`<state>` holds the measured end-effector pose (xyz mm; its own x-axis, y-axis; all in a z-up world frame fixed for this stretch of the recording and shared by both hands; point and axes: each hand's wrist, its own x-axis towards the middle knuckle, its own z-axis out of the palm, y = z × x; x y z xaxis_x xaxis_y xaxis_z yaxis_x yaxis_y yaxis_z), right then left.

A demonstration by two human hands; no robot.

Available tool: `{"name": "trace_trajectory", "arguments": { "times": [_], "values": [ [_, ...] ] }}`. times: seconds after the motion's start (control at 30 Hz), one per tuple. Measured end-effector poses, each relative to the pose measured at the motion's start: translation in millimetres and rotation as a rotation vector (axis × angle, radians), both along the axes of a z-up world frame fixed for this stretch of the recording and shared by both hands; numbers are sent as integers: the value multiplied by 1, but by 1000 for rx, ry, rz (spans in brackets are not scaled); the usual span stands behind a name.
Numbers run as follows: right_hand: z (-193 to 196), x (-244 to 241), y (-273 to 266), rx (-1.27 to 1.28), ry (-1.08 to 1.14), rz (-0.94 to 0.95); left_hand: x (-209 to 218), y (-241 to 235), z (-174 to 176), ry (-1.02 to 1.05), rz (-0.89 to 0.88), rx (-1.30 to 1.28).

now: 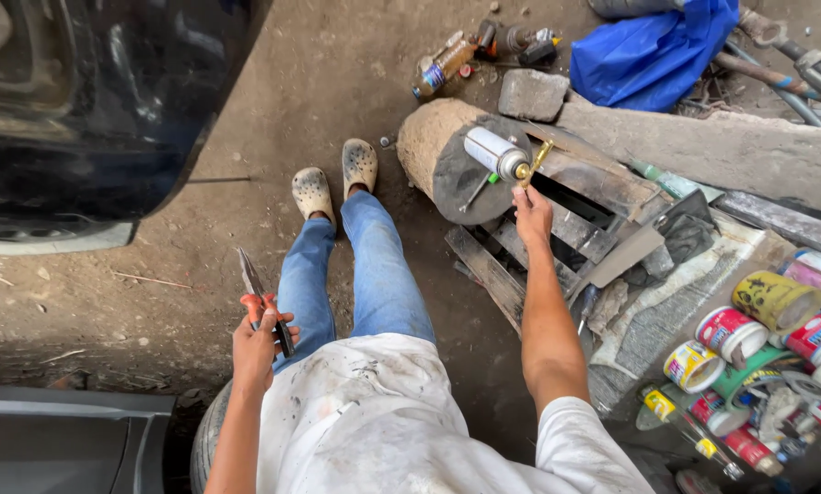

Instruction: The person uses pliers to pull and remove small metal clips from a black car bumper. They work on the front section of the bumper, extracting clips from the plastic surface and holding them in their hand. The person moves around the vehicle to access different areas of the bumper.

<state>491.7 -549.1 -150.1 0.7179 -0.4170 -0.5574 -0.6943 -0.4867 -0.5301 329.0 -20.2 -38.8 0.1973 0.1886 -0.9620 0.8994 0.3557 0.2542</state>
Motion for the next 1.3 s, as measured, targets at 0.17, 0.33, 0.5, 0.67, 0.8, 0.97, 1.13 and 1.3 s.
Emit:
{"name": "trace_trajectory", "arguments": {
  "times": [0.17,0.33,0.5,0.67,0.8,0.97,1.13,1.3],
  "values": [
    [-14,-3,-3,-133,-167,37,24,-8,9,-1,-12,24],
    [1,4,6,-155,-95,46,39,-23,14,-16,-8,41],
    [10,12,-1,-129,2,171,59,-43,19,-26,3,59],
    [-9,10,-21,-81,95,195,98,-58,30,-46,-33,61],
    [-21,7,-42,28,134,218,134,-66,31,-121,-23,42],
    [-22,6,-123,-106,241,351,201,-73,18,-170,42,-7],
    [-13,58,-219,190,267,-173,320,-71,1,-369,126,-51],
    [68,195,-235,92,306,-254,428,-81,-7,-368,127,-8]
  ]
}}
